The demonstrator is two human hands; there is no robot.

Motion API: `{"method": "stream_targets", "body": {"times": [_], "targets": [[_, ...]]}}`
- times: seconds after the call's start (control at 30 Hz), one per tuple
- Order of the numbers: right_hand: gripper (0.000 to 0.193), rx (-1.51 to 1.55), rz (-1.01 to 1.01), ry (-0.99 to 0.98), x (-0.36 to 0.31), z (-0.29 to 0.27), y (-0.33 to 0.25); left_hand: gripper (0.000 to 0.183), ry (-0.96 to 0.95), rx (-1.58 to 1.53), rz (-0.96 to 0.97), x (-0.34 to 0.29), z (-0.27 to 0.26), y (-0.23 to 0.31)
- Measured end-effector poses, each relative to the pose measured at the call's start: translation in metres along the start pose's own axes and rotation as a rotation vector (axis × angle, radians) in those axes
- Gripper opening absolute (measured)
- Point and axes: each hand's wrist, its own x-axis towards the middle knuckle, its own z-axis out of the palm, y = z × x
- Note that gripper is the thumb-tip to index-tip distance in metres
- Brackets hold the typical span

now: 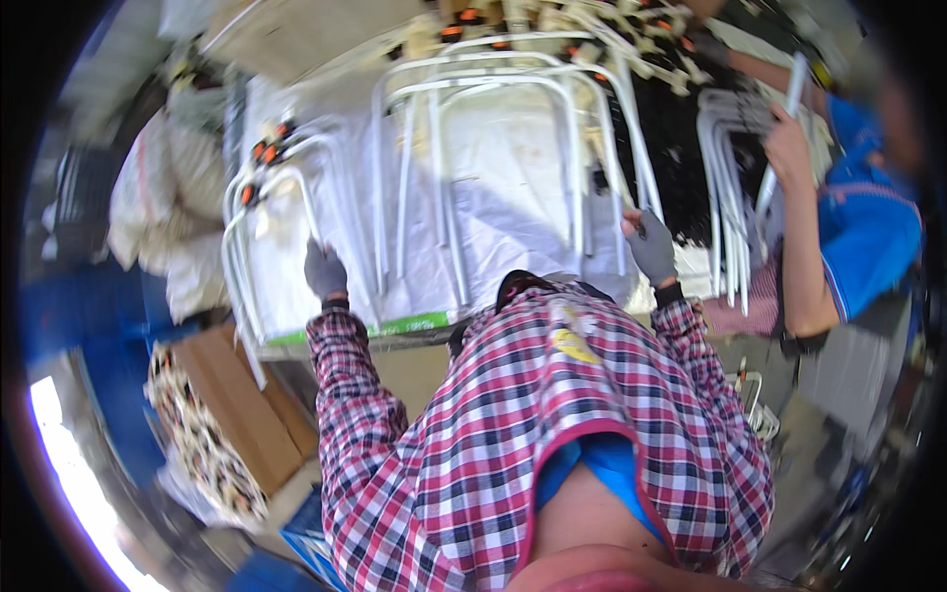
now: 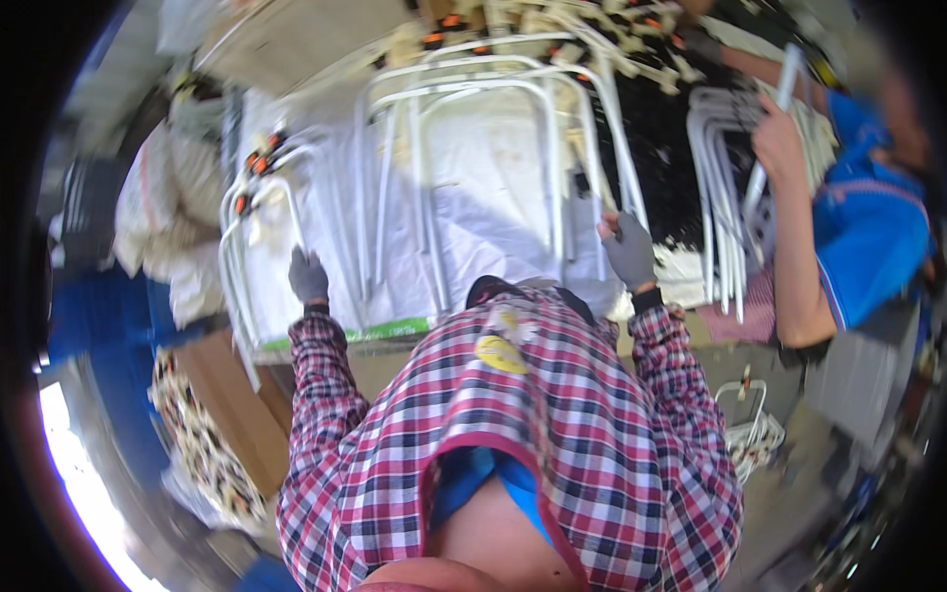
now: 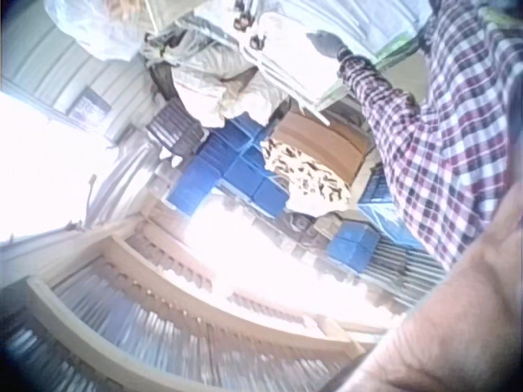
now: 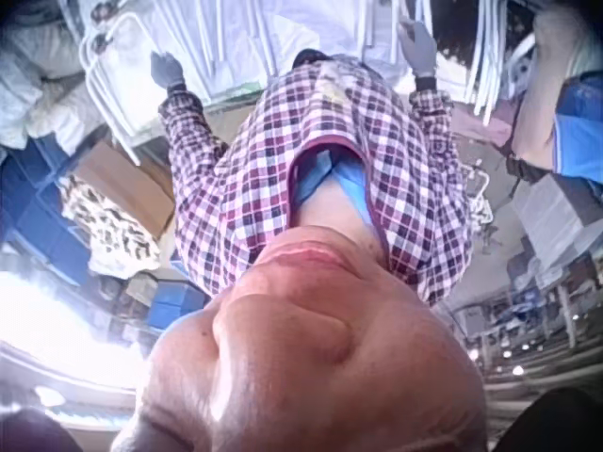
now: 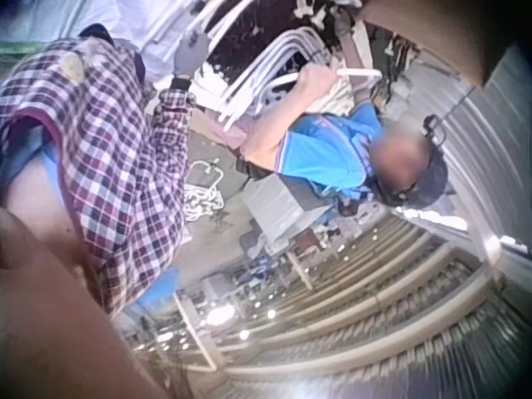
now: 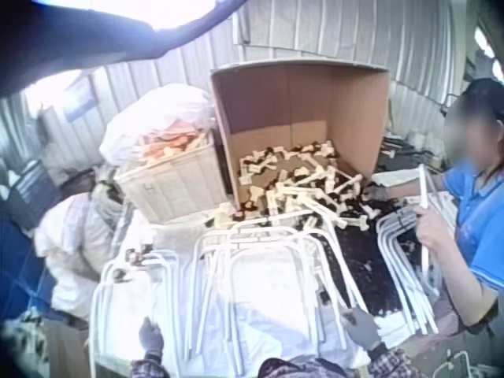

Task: The person assembles white metal frame components by inserting black plastic connectors into the frame ends. The person repeatedly picks up frame pieces and connectors, aligns them, and secures them together. Completed frames are stacked on a nearby surface.

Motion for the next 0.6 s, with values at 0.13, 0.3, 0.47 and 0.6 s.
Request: {"method": "stream_targets", "body": {"times": [0.13, 0.3, 0.47, 0.6], "targets": [[0.024, -0.187, 0.054, 0.3, -0.002, -0.018, 0.006, 0.038, -0.071, 0.009, -0.049, -0.025, 0.04, -0.008], [0.042, -0.569, 0.082, 0.419, 0.009, -0.011, -0.01, 0.041, 0.126, -0.136, 0.046, -0.035, 0.037, 0.026], [0.049, -0.692, 0.01, 0.407, 0.042, 0.005, -0.025, 0.052, 0.078, -0.204, 0.439, 0.019, 0.048, 0.134], [0.058, -0.554, 0.211, 0.454, 0.023, -0.031, -0.008, 0.065, 0.003, -0.074, 0.241, 0.014, 0.031, 0.165]]}}
